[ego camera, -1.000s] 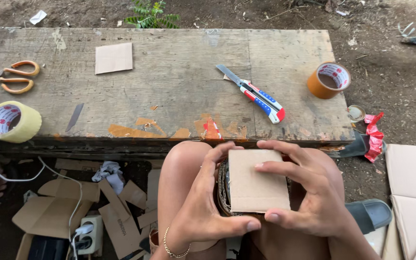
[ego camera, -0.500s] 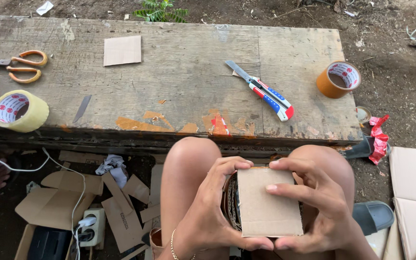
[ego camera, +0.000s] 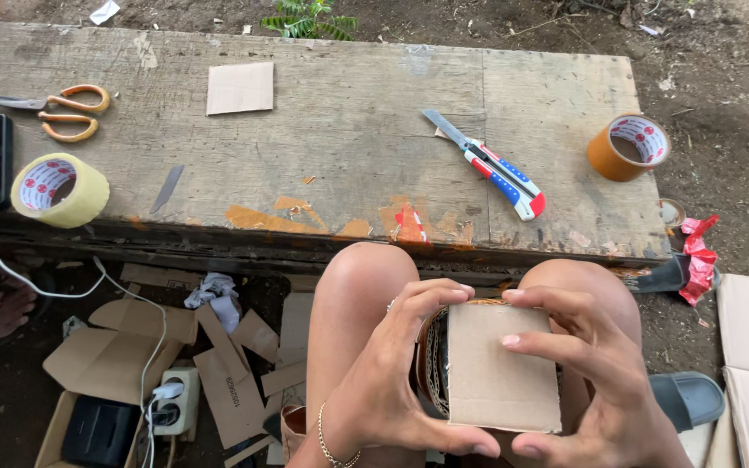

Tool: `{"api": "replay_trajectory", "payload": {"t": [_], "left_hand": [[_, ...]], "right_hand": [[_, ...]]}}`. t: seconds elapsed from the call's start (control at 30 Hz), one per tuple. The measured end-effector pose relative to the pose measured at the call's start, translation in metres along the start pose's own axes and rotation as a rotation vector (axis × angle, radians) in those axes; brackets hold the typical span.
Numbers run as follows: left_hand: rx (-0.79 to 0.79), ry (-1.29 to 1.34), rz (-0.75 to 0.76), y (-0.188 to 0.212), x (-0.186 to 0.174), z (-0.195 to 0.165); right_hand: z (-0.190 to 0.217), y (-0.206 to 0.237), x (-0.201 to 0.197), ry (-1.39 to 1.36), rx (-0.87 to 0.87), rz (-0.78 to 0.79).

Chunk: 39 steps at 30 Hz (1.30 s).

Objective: The person cuts a small piece of cardboard with a utility knife, then wraps it with brown packing tape. They then tape a cylindrical cardboard roll and finally wrap the base of a potted plant with tape.

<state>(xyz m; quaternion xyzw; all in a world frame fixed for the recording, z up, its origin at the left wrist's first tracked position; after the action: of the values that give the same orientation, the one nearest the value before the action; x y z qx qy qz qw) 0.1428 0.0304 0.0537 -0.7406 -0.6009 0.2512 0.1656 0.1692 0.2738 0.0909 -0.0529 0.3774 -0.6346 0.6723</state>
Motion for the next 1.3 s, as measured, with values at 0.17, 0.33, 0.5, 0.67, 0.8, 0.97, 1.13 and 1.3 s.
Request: {"api": "replay_trajectory", "payload": {"t": [0.17, 0.33, 0.5, 0.67, 0.8, 0.97, 1.13, 1.3], "left_hand": [[-0.045, 0.036, 0.016, -0.006, 0.002, 0.002], [-0.071, 0.080, 0.050, -0.009, -0.003, 0.003], [-0.199, 0.332, -0.104, -0.009, -0.002, 0.016], [-0.202, 0.460, -0.297, -0.011, -0.008, 0.030], [-0.216, 0.494, -0.361, -0.006, -0.020, 0.030], [-0.274, 0.569, -0.399, 0.004, -0.046, 0.026], [-0.290, 0.307, -0.388, -0.015, -0.081, 0.026], [-0.027, -0.102, -0.261, -0.063, -0.107, 0.011]], "right_hand": [[-0.002, -0.009, -0.002, -0.009, 0.012, -0.011], [-0.001, -0.011, 0.004, -0.165, -0.014, -0.101], [-0.050, -0.036, -0.018, -0.229, 0.135, -0.548], [-0.184, -0.089, -0.065, 0.719, 0.216, -0.531], [-0.251, -0.093, -0.069, 1.070, 0.241, -0.295], [-0.243, -0.082, -0.052, 0.886, 0.279, -0.233], [-0.191, -0.078, -0.030, 0.292, 0.245, -0.243], [-0.116, -0.073, -0.004, -0.629, 0.453, -0.123]]}}
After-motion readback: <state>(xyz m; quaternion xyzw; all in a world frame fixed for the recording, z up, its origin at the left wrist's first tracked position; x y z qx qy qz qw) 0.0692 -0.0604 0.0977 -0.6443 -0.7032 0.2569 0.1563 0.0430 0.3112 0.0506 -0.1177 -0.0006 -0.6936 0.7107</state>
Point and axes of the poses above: each hand's wrist, its own y-axis away from the middle knuckle, its own x-axis out of the palm, z = x × y, the point moved 1 cm from there along -y, towards the middle knuckle, and after that the axes turned 14 degrees about -z, right-handed, at the moved point
